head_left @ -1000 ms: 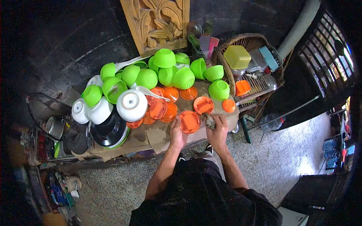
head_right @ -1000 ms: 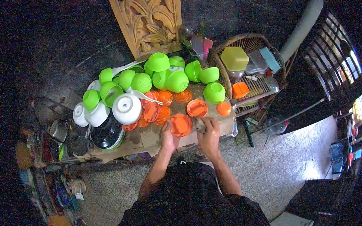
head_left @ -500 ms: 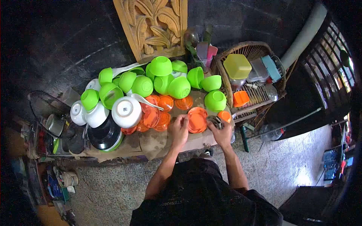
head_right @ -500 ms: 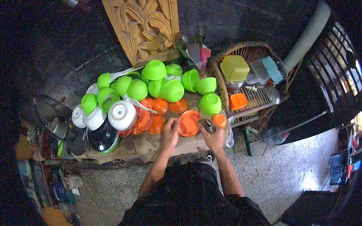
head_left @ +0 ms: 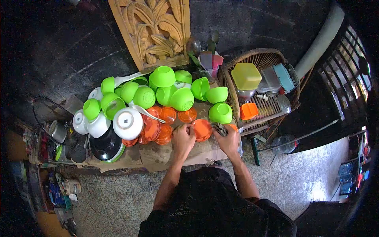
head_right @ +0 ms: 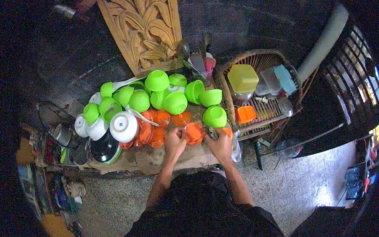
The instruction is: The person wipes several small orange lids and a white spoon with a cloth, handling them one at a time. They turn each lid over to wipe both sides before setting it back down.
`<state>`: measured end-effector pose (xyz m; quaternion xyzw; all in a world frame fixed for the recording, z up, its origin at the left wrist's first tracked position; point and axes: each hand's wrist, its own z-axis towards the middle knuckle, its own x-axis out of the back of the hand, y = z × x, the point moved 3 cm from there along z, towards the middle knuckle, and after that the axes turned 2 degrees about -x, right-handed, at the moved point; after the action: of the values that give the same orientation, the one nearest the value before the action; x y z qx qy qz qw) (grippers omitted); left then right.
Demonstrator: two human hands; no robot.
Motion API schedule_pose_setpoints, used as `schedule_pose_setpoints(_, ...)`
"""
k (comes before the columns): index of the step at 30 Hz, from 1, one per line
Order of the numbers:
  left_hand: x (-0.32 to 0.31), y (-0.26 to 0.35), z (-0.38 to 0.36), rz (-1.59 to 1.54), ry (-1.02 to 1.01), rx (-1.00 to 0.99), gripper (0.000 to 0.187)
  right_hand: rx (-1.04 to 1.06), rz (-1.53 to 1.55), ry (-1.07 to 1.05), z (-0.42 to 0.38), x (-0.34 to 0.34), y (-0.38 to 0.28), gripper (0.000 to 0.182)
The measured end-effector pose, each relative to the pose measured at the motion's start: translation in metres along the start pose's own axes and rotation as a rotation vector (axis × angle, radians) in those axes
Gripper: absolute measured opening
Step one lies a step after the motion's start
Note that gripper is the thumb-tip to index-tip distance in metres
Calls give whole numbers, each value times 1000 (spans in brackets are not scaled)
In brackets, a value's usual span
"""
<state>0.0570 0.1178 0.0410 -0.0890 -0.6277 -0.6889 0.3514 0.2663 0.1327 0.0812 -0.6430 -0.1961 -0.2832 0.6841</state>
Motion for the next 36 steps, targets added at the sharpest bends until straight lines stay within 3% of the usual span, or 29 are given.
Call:
schedule_pose_setpoints(10, 6, 2, -3, 143, 61, -107, 18, 56, 126, 7, -1, -4, 5, 45)
schedule_pose_setpoints(19, 15, 6, -6, 171, -72, -95, 26, 21, 209, 63, -8, -4, 7, 45)
schedule_pose_setpoints(25, 53, 20, -22, 203, 96, -76, 33, 59, 79, 144, -25, 0, -11, 41)
schedule_pose_setpoints(27, 83, 27, -20, 435, 320, -178, 39, 105, 83, 145, -31, 0, -21, 41)
schedule_pose_setpoints(31, 94, -5, -16, 698, 349, -105, 45, 122, 219, 107, -39, -19, -17, 39)
schedule_pose_setpoints(36, 102, -21, -27, 653, 301, -100, 33, 47, 243, -37, -50, -33, -14, 32)
